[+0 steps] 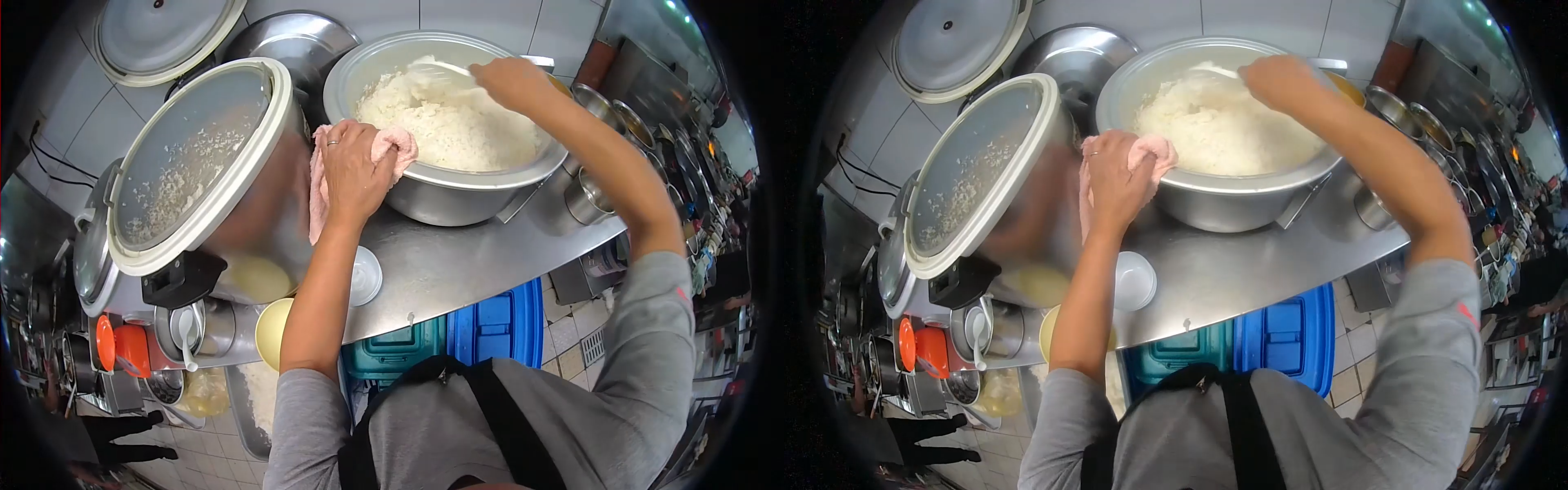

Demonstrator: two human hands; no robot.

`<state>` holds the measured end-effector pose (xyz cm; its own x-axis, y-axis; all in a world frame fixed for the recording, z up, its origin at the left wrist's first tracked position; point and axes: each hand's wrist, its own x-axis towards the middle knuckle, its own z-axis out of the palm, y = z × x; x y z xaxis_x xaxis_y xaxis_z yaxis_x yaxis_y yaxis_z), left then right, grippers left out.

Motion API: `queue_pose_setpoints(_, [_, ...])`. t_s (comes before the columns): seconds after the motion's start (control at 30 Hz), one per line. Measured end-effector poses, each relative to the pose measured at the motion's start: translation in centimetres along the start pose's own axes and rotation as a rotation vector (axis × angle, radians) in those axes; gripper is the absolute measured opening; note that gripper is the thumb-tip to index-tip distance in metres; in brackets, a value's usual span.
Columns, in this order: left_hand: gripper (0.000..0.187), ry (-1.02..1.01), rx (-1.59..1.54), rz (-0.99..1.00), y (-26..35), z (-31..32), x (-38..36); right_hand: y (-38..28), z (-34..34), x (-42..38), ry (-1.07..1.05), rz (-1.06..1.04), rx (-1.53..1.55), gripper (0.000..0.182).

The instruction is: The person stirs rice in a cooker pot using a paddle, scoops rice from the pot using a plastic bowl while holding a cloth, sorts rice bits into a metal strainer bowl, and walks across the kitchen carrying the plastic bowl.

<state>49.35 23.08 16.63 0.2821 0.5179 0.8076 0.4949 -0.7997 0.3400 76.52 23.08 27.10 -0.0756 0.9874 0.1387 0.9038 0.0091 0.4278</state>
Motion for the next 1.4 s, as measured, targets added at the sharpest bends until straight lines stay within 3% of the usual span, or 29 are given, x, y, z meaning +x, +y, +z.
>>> queue_pose_setpoints(0.03, [0.024,0.001,-0.003,-0.001,0.1,0.0,0.1,-0.2,-1.6,-1.4,0.005,-0.016,-0.175,0.033])
queue_pose_setpoints(0.13, [0.023,-0.009,0.008,-0.003,0.1,0.1,0.1,-0.9,0.6,-0.5,-0.022,-0.074,-0.28,0.037])
queue_pose_setpoints(0.23, [0.022,0.054,-0.041,0.026,-0.2,0.0,0.2,-4.1,6.8,4.3,0.063,-0.069,-0.321,0.035])
queue_pose_setpoints(0.37, [0.021,0.007,-0.088,0.008,-0.1,0.1,-0.1,-2.4,10.5,7.9,0.056,-0.061,-0.163,0.033])
queue_pose_setpoints(0.43, [0.02,0.063,-0.021,0.046,-0.2,0.2,-0.1,-0.3,9.0,7.3,0.062,-0.048,-0.006,0.03])
queue_pose_setpoints(0.53, [0.02,0.033,-0.081,0.031,-0.1,0.0,0.0,-0.3,5.0,4.0,0.134,-0.05,-0.066,0.031])
queue_pose_setpoints(0.63, [0.019,0.035,-0.062,0.019,-0.3,0.3,0.0,-4.6,-0.4,-0.1,0.033,-0.154,-0.122,0.033])
queue_pose_setpoints(0.73, [0.021,-0.01,-0.019,0.048,0.1,-0.4,0.0,-10.1,3.5,1.7,0.135,-0.215,-0.172,0.019])
queue_pose_setpoints(0.87, [0.019,0.031,-0.075,0.037,-0.4,0.3,-0.3,-8.5,7.5,7.8,0.054,-0.249,-0.134,0.032])
queue_pose_setpoints(0.93, [0.019,0.033,-0.078,0.03,-0.6,0.2,-0.1,-4.9,9.3,7.9,-0.024,-0.076,0.271,0.027])
queue_pose_setpoints(1.1, [0.019,0.046,-0.073,0.038,-0.2,0.1,-0.1,-3.4,0.4,-1.6,0.044,-0.131,0.033,0.014])
queue_pose_setpoints(1.17, [0.019,0.053,-0.077,0.026,-0.2,0.1,0.0,-4.2,-2.6,-4.1,0.007,-0.274,-0.111,0.011])
queue_pose_setpoints(1.3, [0.02,0.035,-0.066,0.038,-0.2,0.1,0.0,-7.5,1.4,-1.2,0.062,-0.363,-0.106,0.009])
queue_pose_setpoints(1.4, [0.02,0.036,-0.057,0.035,-0.3,0.3,0.1,-8.3,3.6,1.8,0.034,-0.308,-0.015,0.016])
